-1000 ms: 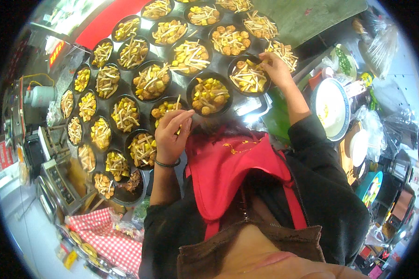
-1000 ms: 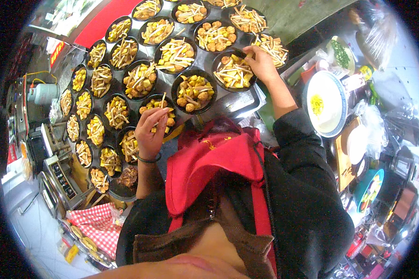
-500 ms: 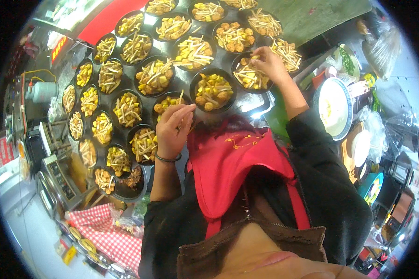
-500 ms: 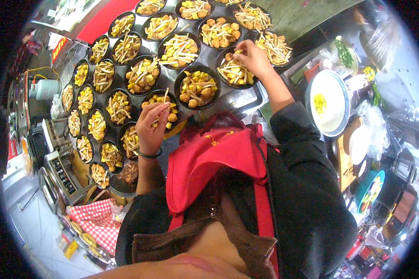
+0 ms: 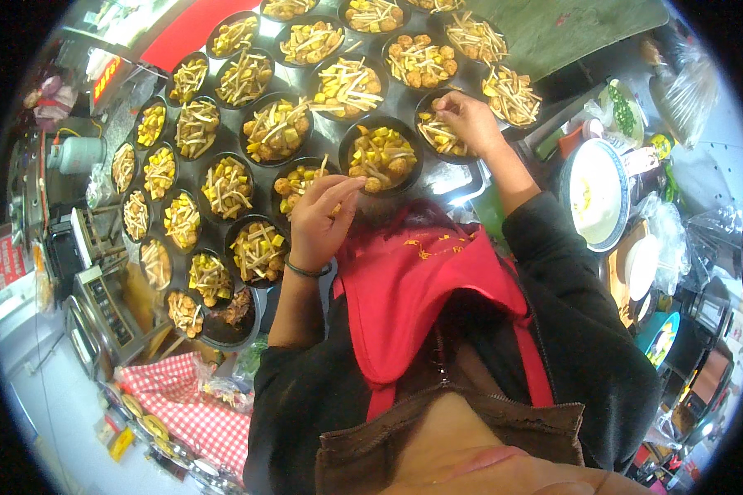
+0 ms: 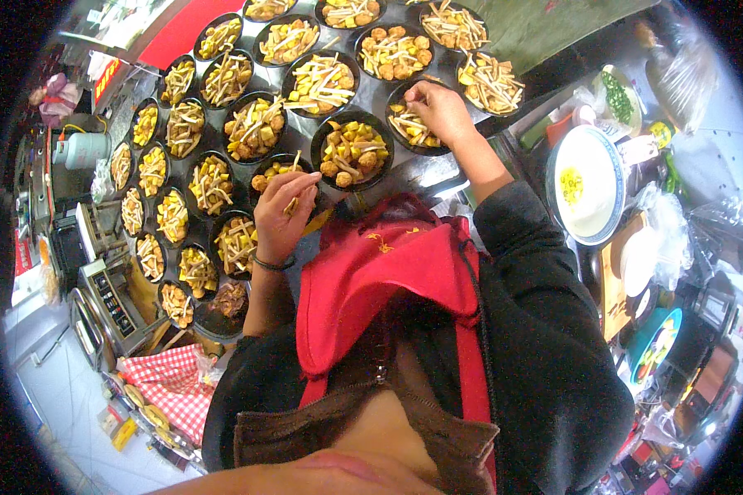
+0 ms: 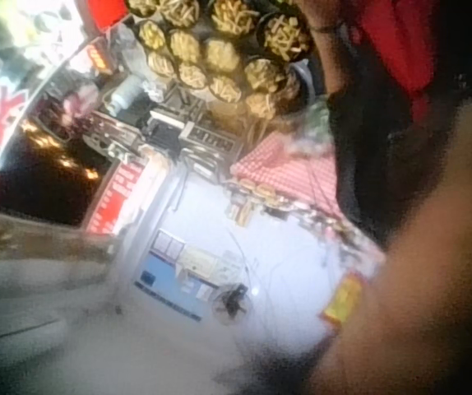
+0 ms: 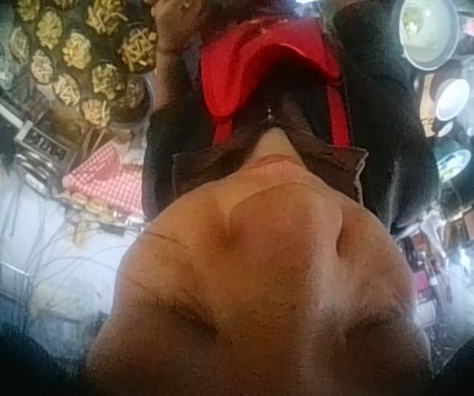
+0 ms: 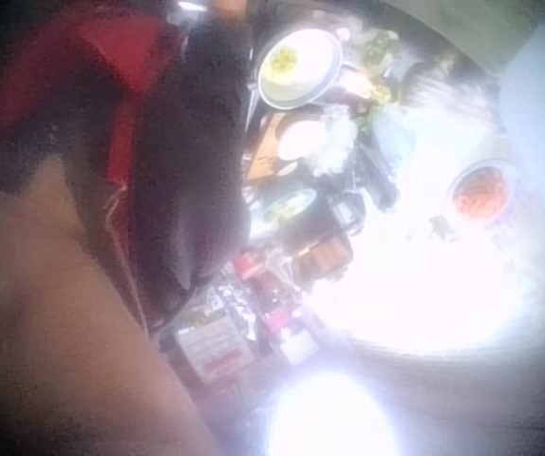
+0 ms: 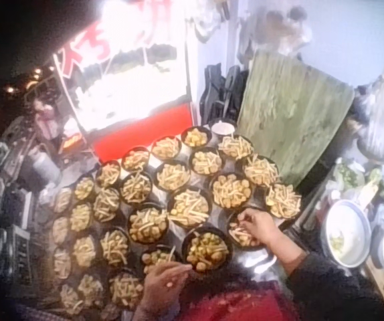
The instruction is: The person assembles food by placing bean sprouts into many small black bowls arranged on a tray. They use both hands to pick up sprouts from a white bowl and distribute them across the bowls, then briefly wipe their hands with a tissue.
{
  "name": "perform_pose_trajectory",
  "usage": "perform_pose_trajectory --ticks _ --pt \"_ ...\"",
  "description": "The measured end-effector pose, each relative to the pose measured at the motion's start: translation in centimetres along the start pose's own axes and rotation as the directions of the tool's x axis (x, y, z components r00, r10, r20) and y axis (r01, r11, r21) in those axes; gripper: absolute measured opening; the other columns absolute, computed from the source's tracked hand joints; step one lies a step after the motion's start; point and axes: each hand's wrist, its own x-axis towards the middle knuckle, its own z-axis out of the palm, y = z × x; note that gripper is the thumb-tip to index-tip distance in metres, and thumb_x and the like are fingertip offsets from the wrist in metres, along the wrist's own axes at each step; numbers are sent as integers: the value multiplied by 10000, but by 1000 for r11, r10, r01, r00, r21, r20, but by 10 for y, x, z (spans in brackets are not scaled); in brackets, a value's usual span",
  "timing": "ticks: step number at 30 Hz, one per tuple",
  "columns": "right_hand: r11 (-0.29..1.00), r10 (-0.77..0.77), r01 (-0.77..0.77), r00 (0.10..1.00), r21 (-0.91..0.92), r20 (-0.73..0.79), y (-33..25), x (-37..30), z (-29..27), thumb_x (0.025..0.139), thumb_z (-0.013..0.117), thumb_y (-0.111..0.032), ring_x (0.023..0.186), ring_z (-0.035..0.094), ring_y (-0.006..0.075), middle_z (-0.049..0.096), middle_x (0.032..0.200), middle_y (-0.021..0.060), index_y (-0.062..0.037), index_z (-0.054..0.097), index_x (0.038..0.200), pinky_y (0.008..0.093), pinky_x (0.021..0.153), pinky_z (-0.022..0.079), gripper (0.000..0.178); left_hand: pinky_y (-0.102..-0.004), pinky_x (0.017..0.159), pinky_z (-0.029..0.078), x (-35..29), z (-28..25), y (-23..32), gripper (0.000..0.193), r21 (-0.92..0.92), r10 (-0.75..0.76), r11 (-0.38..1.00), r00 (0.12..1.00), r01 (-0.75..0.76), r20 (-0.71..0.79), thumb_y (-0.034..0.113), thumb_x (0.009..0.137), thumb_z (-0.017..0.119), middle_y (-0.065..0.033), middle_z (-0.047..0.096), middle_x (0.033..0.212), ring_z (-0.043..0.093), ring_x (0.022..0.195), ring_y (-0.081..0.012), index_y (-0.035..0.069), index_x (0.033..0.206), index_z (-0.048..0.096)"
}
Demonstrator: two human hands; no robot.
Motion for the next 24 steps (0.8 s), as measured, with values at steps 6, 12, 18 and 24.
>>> perform_pose_trajectory --ticks 6,12,18,24 --pt "917 -233 280 954 -284 188 2 -3 10 782 628 -170 906 566 282 600 939 101 -92 660 899 347 785 462 144 -305 654 489 4 10 3 195 4 21 1000 999 -22 37 9 772 628 -115 625 879 616 766 -247 52 960 652" --pt "974 -214 210 976 -83 -35 8 -17 -10 800 635 -150 847 595 241 610 906 106 -70 656 919 307 743 467 145 -308 664 488 6 10 4 194 43 22 999 998 -25 55 12 781 619 -116 623 876 613 779 -253 51 969 647" --pt "985 169 -167 984 -43 49 26 -55 -45 769 661 -129 815 604 201 608 904 103 -53 617 1009 289 744 469 255 -313 683 486 4 11 1 198 40 10 999 997 -12 72 13 782 618 -120 621 893 611 793 -260 50 975 645" --pt "997 -2 8 997 -71 81 26 -61 -24 735 672 -105 818 593 244 588 909 116 -51 618 987 308 740 464 264 -323 698 494 8 30 -4 222 0 37 999 996 -37 78 25 770 628 -107 619 898 609 807 -264 93 980 647"
